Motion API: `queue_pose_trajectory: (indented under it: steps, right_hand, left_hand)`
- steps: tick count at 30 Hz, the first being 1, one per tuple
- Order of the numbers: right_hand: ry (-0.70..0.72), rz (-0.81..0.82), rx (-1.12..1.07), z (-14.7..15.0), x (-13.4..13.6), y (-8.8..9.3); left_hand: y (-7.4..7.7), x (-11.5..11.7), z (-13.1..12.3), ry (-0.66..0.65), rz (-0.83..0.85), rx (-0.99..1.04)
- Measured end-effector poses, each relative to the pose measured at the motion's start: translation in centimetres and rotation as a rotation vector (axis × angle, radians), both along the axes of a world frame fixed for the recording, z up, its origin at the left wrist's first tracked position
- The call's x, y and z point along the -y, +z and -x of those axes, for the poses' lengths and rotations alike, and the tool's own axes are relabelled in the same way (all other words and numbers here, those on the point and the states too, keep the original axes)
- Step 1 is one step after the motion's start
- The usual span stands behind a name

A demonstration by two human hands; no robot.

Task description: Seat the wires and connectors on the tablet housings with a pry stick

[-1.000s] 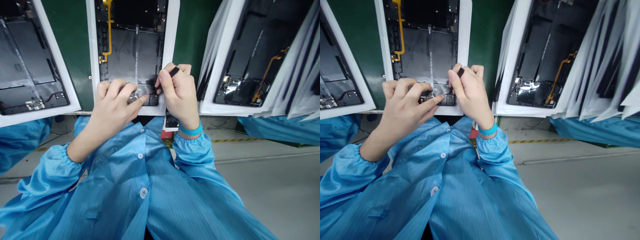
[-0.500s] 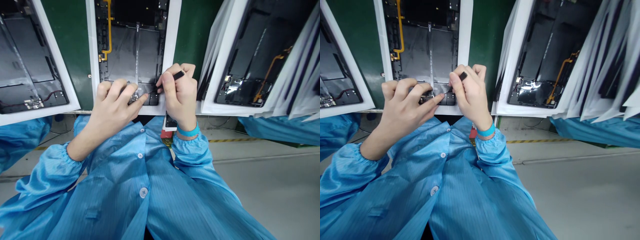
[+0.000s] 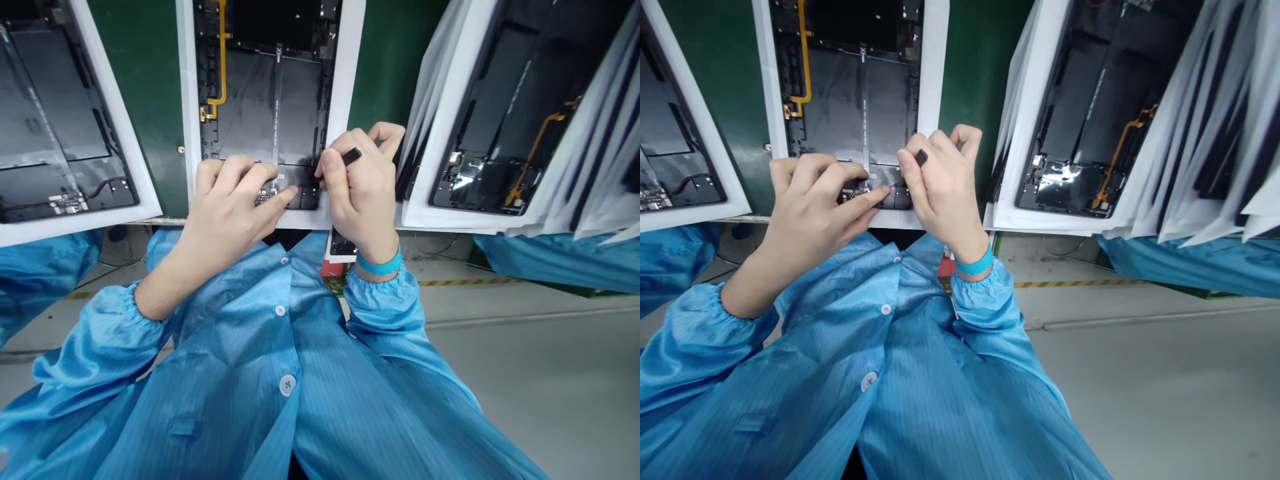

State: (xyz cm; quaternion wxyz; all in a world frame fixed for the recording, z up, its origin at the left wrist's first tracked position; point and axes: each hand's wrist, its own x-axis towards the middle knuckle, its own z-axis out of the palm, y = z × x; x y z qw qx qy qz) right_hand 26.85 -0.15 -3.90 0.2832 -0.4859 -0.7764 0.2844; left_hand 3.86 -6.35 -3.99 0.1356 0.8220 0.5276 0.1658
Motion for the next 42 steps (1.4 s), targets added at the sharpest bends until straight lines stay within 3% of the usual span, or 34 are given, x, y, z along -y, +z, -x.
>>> queue_pose_trajectory:
  steps: [4,8,13,16,22,27,36,42]
  right_hand:
    - [-0.02,0.011,-0.061,0.4,0.3,0.3]
    - [-0.079,0.085,-0.229,1.2,1.4,-0.3]
    - [-0.039,0.02,-0.312,2.1,2.1,-1.6]
    - [-0.03,-0.003,-0.286,2.2,2.0,-1.8]
    - [-0.016,0.007,-0.248,2.1,1.9,-1.6]
    - [-0.029,-0.044,-0.231,2.2,1.9,-1.6]
    - [-0.025,-0.078,-0.174,2.3,2.2,-0.7]
    - [0.023,-0.084,-0.132,2.0,1.9,-0.4]
  left_hand:
    - [0.6,0.1,0.4,0.01,0.05,-0.015]
    - [1.1,0.5,2.4,0.041,0.005,-0.024]
    - [0.3,0.6,4.6,-0.146,-0.016,0.017]
    - [0.0,0.4,4.6,-0.199,0.035,0.01]
    - [0.4,-0.2,3.8,-0.177,0.098,0.023]
    - [0.4,-0.8,4.5,-0.267,0.001,-0.046]
    - [3.9,-3.5,4.0,-0.429,0.006,-0.188]
    - [4.7,-4.9,4.1,-0.517,-0.106,-0.302]
